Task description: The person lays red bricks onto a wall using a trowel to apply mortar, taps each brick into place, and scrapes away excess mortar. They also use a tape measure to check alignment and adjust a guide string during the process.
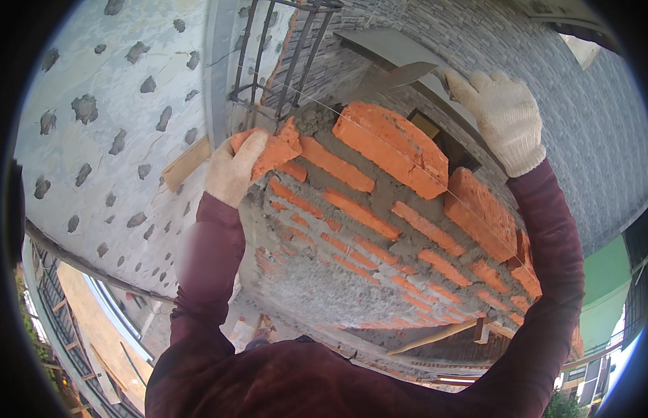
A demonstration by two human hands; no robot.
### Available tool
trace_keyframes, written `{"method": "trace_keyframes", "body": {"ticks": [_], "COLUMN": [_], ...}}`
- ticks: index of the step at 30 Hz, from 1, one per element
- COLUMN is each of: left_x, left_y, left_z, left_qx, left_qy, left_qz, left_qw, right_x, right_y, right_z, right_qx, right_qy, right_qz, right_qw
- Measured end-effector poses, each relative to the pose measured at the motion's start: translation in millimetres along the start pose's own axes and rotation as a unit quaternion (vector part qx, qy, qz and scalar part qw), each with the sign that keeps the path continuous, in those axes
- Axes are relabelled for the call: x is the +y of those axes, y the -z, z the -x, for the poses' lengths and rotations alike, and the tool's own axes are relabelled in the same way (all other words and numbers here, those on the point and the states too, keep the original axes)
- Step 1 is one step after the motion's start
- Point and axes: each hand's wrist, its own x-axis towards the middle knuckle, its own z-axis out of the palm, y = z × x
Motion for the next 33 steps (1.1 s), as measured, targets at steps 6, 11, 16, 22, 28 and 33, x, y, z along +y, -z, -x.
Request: {"method": "trace_keyframes", "body": {"ticks": [6, 11, 16, 22, 28, 33], "left_x": [-15, 4, 43, 97, 143, 153], "left_y": [18, 3, -14, -39, -52, -41], "left_z": [12, 47, 59, 36, -10, -42], "left_qx": [-0.008, -0.003, -0.092, -0.177, -0.279, -0.380], "left_qy": [0.077, 0.043, -0.032, -0.161, -0.186, -0.232], "left_qz": [0.176, 0.271, 0.291, 0.185, 0.075, -0.037], "left_qw": [0.981, 0.962, 0.952, 0.953, 0.939, 0.895], "right_x": [-14, -76, -145, -125, -87, -63], "right_y": [52, 93, 69, 58, 24, 33], "right_z": [20, -3, -38, -65, -72, -69], "right_qx": [-0.068, -0.110, 0.114, 0.143, 0.128, 0.012], "right_qy": [-0.277, -0.301, -0.153, -0.217, -0.241, -0.293], "right_qz": [-0.262, -0.520, -0.537, -0.566, -0.521, -0.627], "right_qw": [0.922, 0.792, 0.821, 0.782, 0.809, 0.722]}}
